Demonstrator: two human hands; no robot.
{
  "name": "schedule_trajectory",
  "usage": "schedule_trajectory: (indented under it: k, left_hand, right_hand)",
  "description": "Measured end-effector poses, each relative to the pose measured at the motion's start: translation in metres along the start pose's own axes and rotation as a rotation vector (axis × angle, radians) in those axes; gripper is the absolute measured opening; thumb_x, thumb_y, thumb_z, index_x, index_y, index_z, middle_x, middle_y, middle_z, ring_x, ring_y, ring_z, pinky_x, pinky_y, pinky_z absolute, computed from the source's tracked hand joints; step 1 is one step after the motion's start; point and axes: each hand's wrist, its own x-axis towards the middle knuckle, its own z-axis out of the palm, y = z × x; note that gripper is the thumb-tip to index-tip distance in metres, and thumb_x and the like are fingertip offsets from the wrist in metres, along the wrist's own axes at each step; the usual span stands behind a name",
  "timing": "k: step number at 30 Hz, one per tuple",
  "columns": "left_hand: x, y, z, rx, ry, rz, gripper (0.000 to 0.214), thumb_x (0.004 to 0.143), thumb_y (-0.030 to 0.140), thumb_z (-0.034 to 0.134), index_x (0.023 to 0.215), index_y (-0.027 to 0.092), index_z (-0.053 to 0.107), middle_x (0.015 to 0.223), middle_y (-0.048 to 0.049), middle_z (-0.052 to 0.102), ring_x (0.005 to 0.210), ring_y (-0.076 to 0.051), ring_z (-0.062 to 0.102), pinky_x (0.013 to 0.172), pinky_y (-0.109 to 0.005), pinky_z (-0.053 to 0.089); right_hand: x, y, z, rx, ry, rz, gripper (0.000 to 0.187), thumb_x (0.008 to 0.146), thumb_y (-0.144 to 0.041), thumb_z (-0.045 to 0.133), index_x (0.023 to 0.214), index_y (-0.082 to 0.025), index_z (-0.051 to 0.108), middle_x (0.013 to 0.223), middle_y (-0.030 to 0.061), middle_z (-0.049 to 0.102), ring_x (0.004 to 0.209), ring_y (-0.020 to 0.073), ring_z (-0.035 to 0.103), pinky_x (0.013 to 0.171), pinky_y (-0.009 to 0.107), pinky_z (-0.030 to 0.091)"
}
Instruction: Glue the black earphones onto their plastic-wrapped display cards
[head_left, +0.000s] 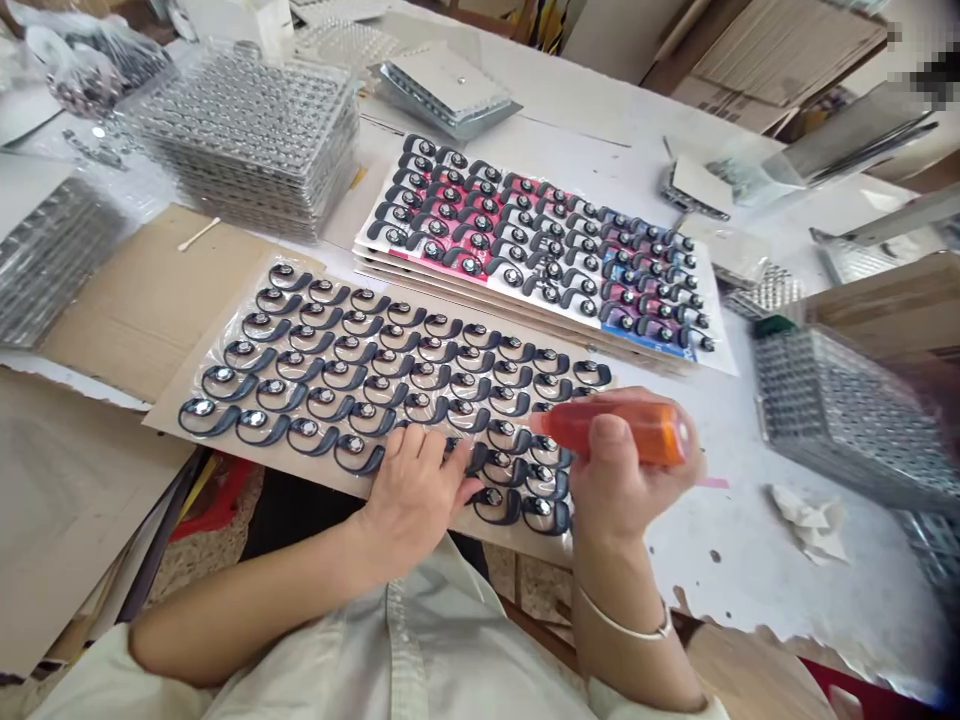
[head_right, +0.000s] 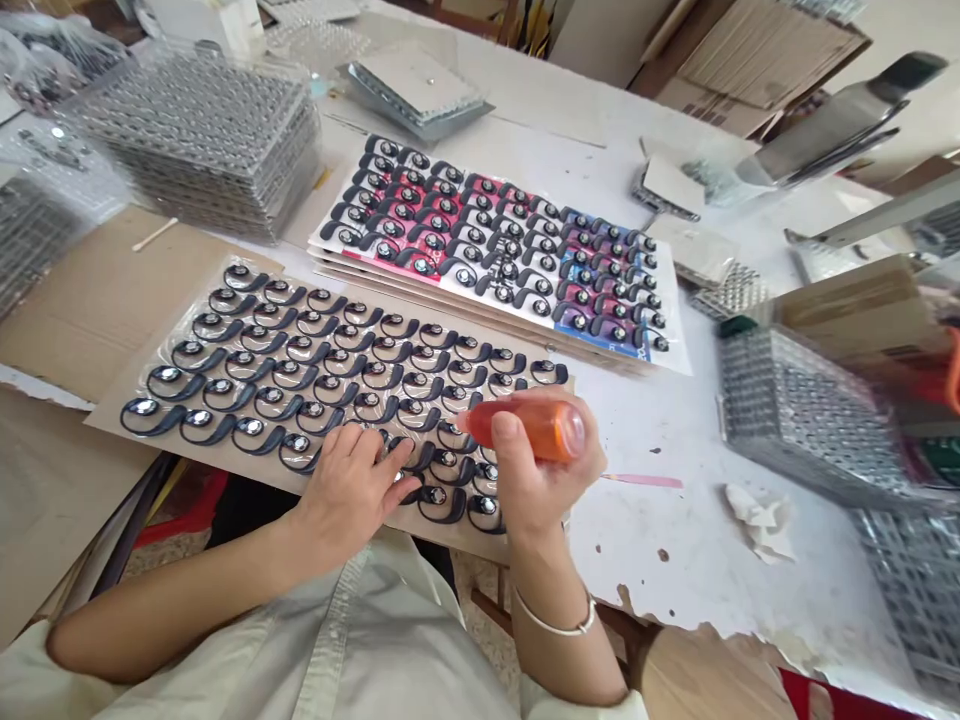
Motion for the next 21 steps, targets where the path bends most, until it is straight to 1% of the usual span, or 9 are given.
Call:
schedule_trajectory:
  k: [4,7,9,12,14,16,19,21]
  left_hand:
    - [0.005,-0.002,-0.003,-0.006,-0.003,0.023,0.034,0.092,0.040,0.051,0.112,0.015,0.062,0.081,-0.0060,0.049,0.077,-0.022,0.044,0.071,-0.035,0.038]
    - [0.001,-0.003,-0.002,-0.048,-0.012,0.023,0.033,0.091,0.038,0.054,0.111,0.014,0.063,0.081,-0.0061,0.049,0.078,-0.022,0.044,0.071,-0.035,0.038]
    - [-0.003,-0.003,-0.001,-0.074,-0.009,0.022,0.033,0.090,0.038,0.055,0.111,0.014,0.063,0.080,-0.0057,0.049,0.078,-0.022,0.044,0.071,-0.035,0.038]
    - [-0.002,-0.004,0.000,-0.075,0.006,0.008,0.033,0.090,0.038,0.055,0.114,0.015,0.063,0.080,-0.0055,0.049,0.078,-0.021,0.044,0.071,-0.035,0.038]
    - [0.004,-0.005,0.000,-0.050,0.001,0.001,0.034,0.091,0.039,0.055,0.115,0.016,0.062,0.081,-0.0058,0.050,0.078,-0.022,0.044,0.072,-0.036,0.038]
    - [0.013,-0.007,-0.002,-0.029,-0.013,-0.003,0.035,0.091,0.040,0.055,0.115,0.016,0.063,0.080,-0.0059,0.050,0.078,-0.022,0.045,0.071,-0.036,0.038]
    - [0.024,-0.018,-0.008,-0.041,0.003,-0.030,0.031,0.090,0.037,0.057,0.110,0.015,0.065,0.077,-0.0054,0.050,0.075,-0.021,0.045,0.068,-0.035,0.038]
    - [0.027,-0.034,-0.016,-0.056,0.051,-0.059,0.026,0.088,0.033,0.060,0.107,0.016,0.066,0.078,-0.0054,0.052,0.076,-0.021,0.046,0.070,-0.035,0.040]
  right_hand:
    - [0.006,-0.005,-0.002,0.045,-0.028,-0.030,0.029,0.071,-0.049,0.071,0.080,-0.022,0.064,0.072,0.0017,0.063,0.063,0.0198,0.060,0.060,0.037,0.046]
    - [0.002,-0.004,0.001,0.030,-0.074,0.002,0.029,0.073,-0.047,0.070,0.083,-0.021,0.064,0.074,0.0021,0.064,0.065,0.0187,0.061,0.063,0.035,0.047]
    - [-0.003,0.000,0.004,-0.005,-0.095,-0.004,0.028,0.074,-0.046,0.070,0.083,-0.020,0.063,0.073,0.0019,0.064,0.065,0.0179,0.060,0.064,0.034,0.046]
    - [-0.006,0.006,0.006,-0.013,-0.072,-0.029,0.027,0.074,-0.045,0.069,0.083,-0.020,0.063,0.072,0.0018,0.063,0.064,0.0178,0.060,0.063,0.034,0.046]
    - [-0.005,0.010,0.006,0.012,-0.039,-0.011,0.028,0.075,-0.046,0.068,0.084,-0.020,0.062,0.073,0.0021,0.062,0.063,0.0182,0.060,0.061,0.035,0.046]
    - [-0.004,0.012,0.006,0.019,-0.032,0.019,0.028,0.076,-0.047,0.066,0.084,-0.020,0.062,0.074,0.0026,0.061,0.064,0.0185,0.060,0.060,0.035,0.047]
    - [-0.006,0.015,0.008,-0.010,-0.096,0.028,0.026,0.076,-0.044,0.067,0.084,-0.020,0.061,0.075,0.0023,0.062,0.066,0.0181,0.060,0.061,0.034,0.047]
    - [-0.008,0.018,0.009,-0.028,-0.144,0.003,0.024,0.076,-0.041,0.067,0.085,-0.021,0.061,0.074,0.0015,0.062,0.066,0.0175,0.059,0.061,0.033,0.047]
